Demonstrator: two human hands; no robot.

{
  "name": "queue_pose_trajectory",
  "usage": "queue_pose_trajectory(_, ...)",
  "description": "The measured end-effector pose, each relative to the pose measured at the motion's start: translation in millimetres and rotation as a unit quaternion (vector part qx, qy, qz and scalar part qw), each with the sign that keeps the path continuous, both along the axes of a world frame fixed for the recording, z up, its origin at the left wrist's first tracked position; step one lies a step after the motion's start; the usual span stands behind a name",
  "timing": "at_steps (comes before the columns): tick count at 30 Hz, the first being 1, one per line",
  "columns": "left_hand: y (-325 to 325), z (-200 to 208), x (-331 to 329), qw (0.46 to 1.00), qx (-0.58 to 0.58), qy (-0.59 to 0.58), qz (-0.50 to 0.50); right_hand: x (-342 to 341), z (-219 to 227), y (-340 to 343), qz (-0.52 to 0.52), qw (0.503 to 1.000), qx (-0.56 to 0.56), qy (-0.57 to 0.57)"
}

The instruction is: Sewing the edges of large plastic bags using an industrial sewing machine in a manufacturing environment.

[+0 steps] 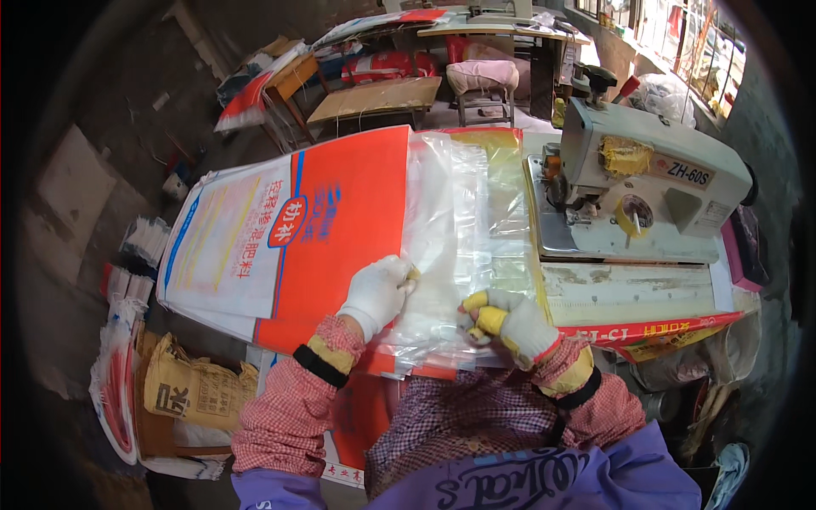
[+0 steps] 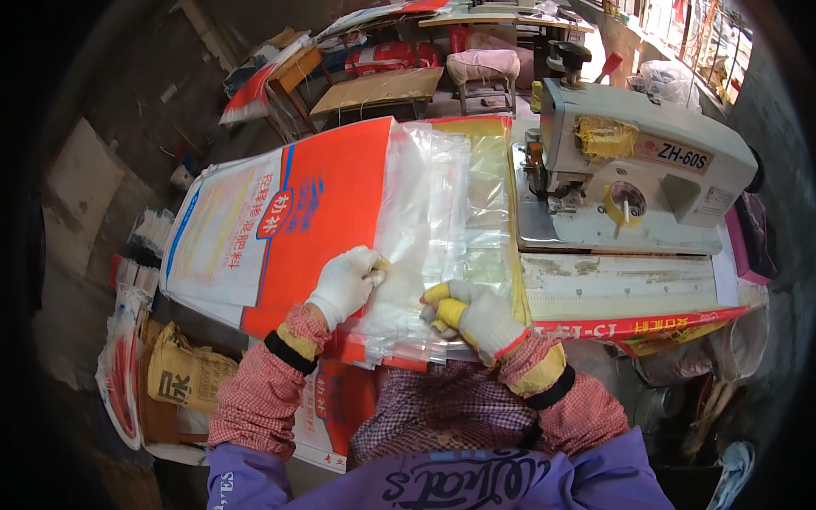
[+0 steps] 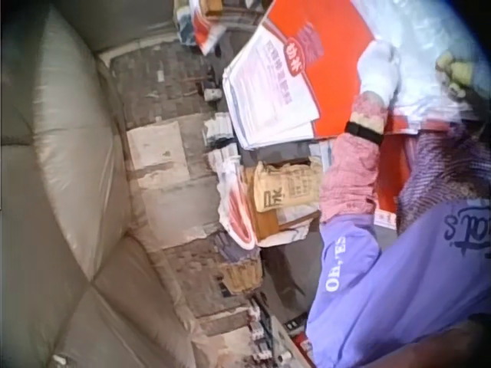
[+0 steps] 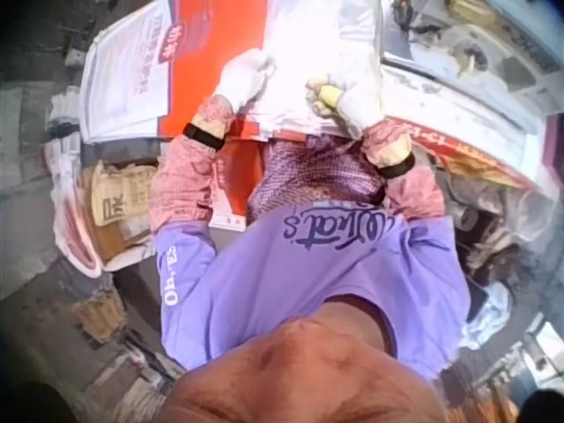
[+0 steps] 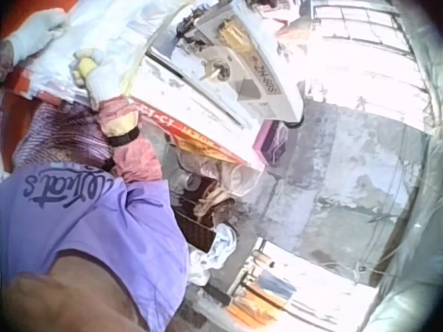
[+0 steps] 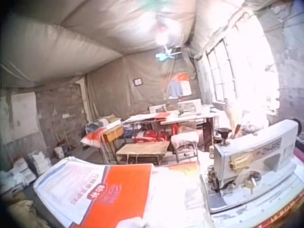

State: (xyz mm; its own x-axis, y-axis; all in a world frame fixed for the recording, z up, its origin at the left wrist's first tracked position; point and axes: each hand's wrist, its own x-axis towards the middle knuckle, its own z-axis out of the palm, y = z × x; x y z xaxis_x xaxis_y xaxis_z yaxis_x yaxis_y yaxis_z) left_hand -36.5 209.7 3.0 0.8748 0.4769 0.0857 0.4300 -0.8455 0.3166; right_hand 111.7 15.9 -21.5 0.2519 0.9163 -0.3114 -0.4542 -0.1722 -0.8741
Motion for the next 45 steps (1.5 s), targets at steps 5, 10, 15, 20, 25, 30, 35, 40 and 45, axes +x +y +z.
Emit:
queue_pose_trajectory(5,-38,36,-32,0.985,0.127,0.017,-0.118,5,12,9,-0.085,0.994,-0.044,0.056)
queue_pose_trajectory(10,-73,41,-63,0.953,0.165,0.048,-0.249,0,1,15,-0.048,0.992,-0.103,0.046)
queue_pose_trajectory(15,-72,38,-70,0.959,0.016,0.107,-0.262,-11,-4,31,0.005,0.995,-0.057,-0.082)
queue_pose_trajectory(20,-70,34,-49,0.995,-0.026,-0.095,-0.015,-39,27,43,0.035,0.967,-0.068,-0.245)
queue_pose_trajectory(25,-61,33,-48,0.943,-0.285,-0.083,0.153,-46,39,50,0.002,0.944,-0.045,-0.327)
queue_pose_trajectory(30,-22,97,-91,0.824,-0.362,-0.422,0.105,-7,36,40,0.02,0.772,-0.158,-0.616)
queue_pose_trajectory(35,-34,124,-89,0.806,-0.324,-0.481,0.119,18,45,26,-0.009,0.814,-0.138,-0.565)
queue_pose_trajectory(40,-57,69,-52,0.916,-0.276,-0.289,0.036,-10,36,35,-0.004,0.983,0.045,-0.18)
queue_pose_trajectory(45,-68,55,-50,0.985,-0.098,-0.114,-0.085,-12,22,54,0.038,0.988,-0.036,-0.144)
